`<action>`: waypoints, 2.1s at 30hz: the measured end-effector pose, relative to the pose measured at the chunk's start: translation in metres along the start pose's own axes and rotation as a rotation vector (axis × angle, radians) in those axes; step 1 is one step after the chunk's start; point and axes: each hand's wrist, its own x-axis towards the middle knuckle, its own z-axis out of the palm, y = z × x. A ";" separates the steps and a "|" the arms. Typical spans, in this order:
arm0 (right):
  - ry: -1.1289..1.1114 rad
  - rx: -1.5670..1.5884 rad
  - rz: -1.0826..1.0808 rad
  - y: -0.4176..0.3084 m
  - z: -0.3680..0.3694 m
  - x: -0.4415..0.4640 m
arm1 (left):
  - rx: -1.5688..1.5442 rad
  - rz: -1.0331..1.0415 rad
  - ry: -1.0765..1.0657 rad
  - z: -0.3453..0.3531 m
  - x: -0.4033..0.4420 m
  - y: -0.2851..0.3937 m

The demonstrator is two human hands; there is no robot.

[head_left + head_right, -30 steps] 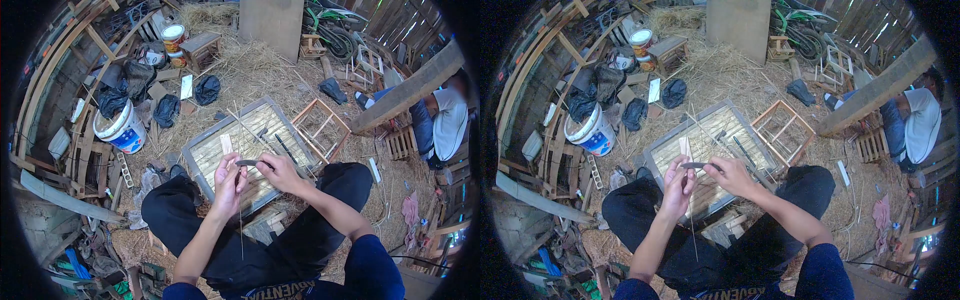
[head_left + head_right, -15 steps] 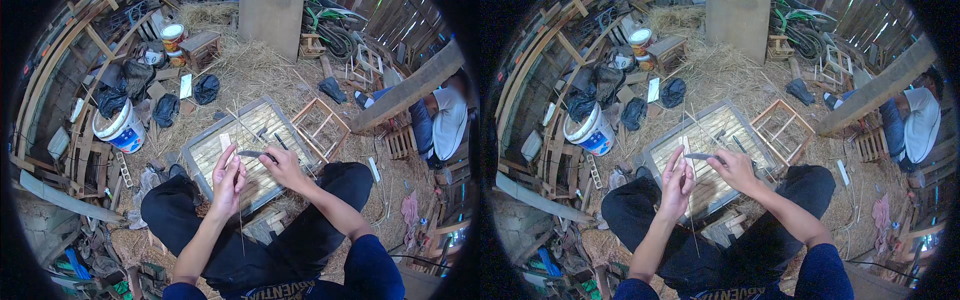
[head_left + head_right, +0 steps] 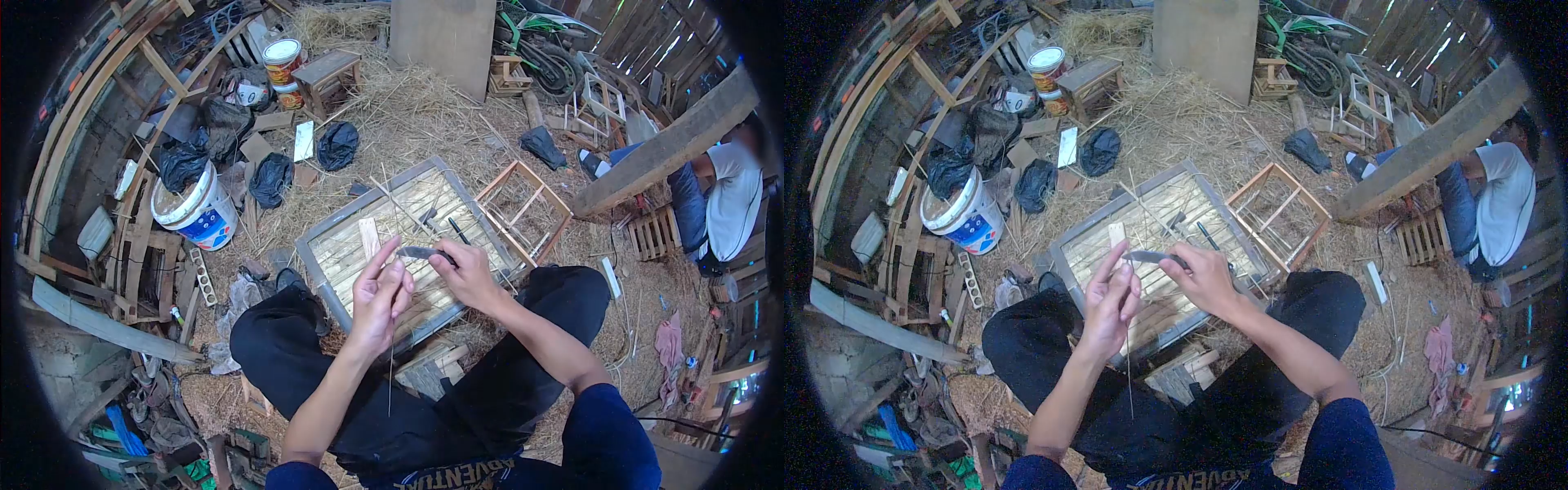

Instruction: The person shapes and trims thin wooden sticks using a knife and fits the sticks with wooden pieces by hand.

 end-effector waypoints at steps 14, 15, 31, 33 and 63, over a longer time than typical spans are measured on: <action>0.022 -0.066 -0.379 0.005 -0.012 0.008 | 0.116 -0.086 -0.156 0.003 -0.006 -0.012; 0.039 -0.078 -0.384 0.004 -0.013 0.009 | 0.100 -0.084 -0.165 0.003 -0.006 -0.014; 0.158 -0.185 -0.353 0.019 -0.023 0.018 | -0.006 -0.174 -0.164 0.009 -0.008 -0.002; 0.169 -0.200 -0.358 0.020 -0.025 0.019 | -0.012 -0.186 -0.162 0.007 -0.007 -0.002; 0.393 -0.251 0.089 0.030 -0.062 0.023 | 0.049 -0.275 -0.130 -0.001 -0.023 -0.003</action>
